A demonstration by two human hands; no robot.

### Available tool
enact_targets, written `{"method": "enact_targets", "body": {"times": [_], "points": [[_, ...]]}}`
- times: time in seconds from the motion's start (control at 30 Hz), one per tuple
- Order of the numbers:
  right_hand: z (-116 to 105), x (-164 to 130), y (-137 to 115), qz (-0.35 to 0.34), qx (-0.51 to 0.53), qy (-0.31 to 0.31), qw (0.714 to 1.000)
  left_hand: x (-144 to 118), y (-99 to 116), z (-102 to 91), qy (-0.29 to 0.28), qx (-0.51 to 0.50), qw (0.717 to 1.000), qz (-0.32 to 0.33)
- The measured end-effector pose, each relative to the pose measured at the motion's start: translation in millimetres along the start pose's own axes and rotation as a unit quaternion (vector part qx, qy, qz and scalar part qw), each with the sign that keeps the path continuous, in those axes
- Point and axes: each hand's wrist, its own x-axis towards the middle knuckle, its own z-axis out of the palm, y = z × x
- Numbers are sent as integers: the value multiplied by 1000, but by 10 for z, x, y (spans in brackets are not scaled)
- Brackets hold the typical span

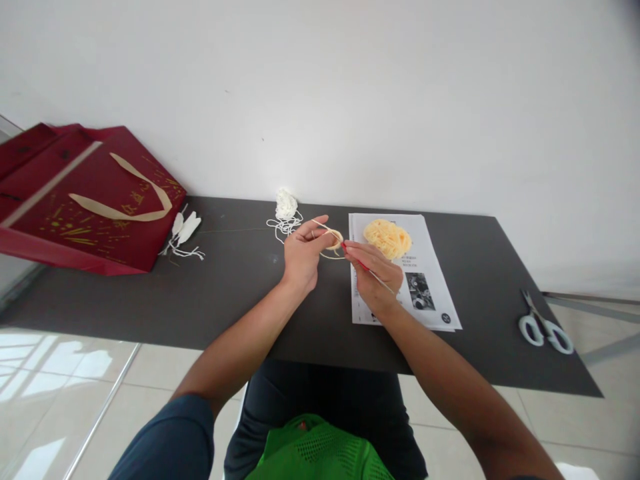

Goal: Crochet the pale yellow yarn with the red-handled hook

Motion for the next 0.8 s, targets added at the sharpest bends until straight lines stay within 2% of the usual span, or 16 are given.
{"method": "enact_targets", "body": {"times": [0.23,0.37,0.47,0.53,0.7,0.8], "points": [[-11,-21,5,-5,10,-15,1000,41,30,-35,-50,-86,993,-64],[39,4,-22,69,87,10,994,53,52,-54,-62,-86,991,-76],[68,54,-25,137,161,43,976,55,64,-59,-71,-70,992,-73],[65,102,-13,158,192,52,967,51,61,-58,-75,-54,993,-67],[-13,211,52,149,242,38,958,11,27,-40,-88,-10,995,-45],[-65,229,80,118,205,36,971,-13,25,-29,-87,13,995,-44]]}}
